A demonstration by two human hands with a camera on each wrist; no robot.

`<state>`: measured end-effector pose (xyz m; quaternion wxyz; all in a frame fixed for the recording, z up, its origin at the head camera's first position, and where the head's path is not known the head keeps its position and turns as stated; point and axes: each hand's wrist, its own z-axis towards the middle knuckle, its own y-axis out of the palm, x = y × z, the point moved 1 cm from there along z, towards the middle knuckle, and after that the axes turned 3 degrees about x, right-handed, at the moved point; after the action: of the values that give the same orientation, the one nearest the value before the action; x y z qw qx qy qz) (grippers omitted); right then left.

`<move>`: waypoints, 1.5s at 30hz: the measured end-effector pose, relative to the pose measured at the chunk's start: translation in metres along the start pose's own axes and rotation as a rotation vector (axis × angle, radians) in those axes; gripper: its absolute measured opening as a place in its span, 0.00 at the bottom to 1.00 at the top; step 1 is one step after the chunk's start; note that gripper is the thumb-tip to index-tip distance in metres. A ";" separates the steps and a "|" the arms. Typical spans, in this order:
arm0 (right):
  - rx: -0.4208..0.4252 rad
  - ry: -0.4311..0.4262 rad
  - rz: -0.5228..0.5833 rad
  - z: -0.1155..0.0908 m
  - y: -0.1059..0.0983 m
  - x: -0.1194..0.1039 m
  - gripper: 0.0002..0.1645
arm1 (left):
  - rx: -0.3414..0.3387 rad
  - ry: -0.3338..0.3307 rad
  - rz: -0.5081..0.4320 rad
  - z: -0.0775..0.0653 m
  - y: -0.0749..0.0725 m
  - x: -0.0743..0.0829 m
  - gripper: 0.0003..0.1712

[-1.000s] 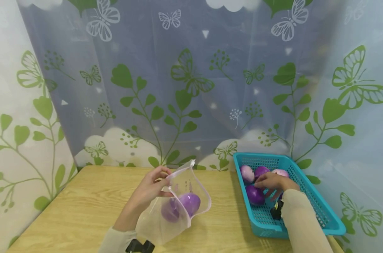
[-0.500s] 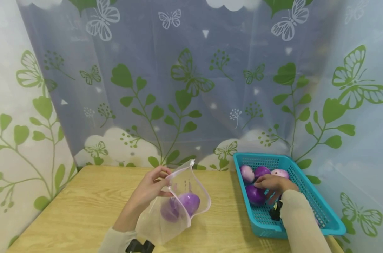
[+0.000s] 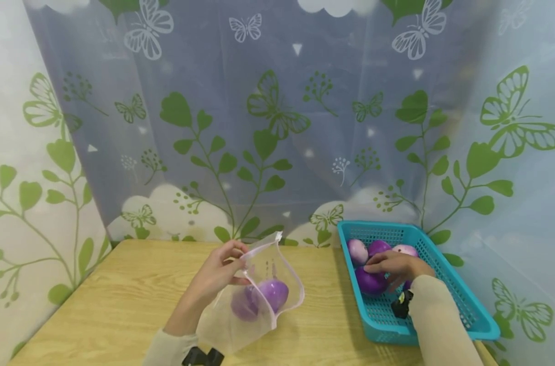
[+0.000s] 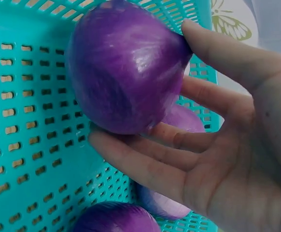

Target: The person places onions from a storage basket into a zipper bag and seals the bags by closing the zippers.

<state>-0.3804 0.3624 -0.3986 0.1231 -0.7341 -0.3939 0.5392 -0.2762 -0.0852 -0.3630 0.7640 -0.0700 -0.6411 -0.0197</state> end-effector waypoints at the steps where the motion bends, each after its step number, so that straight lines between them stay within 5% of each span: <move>1: -0.004 -0.006 0.005 -0.001 0.000 0.000 0.38 | 0.000 0.002 0.000 0.000 0.000 0.000 0.08; 11: 0.040 -0.061 0.041 -0.010 -0.011 -0.008 0.39 | 0.003 0.005 0.004 0.000 0.001 0.000 0.07; 24: 0.066 -0.182 -0.071 -0.031 -0.026 -0.055 0.36 | 0.003 0.005 0.008 0.000 0.000 0.000 0.07; 37: 0.033 -0.189 -0.148 -0.045 -0.017 -0.097 0.34 | -0.001 0.004 0.018 -0.001 0.002 0.000 0.07; 45: 0.050 -0.266 -0.185 -0.053 -0.003 -0.120 0.32 | -0.005 0.004 0.016 0.000 0.001 0.000 0.07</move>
<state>-0.3476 0.2925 -0.2929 0.1373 -0.6136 -0.4590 0.6277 -0.2760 -0.0839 -0.3630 0.7654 -0.0770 -0.6388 -0.0156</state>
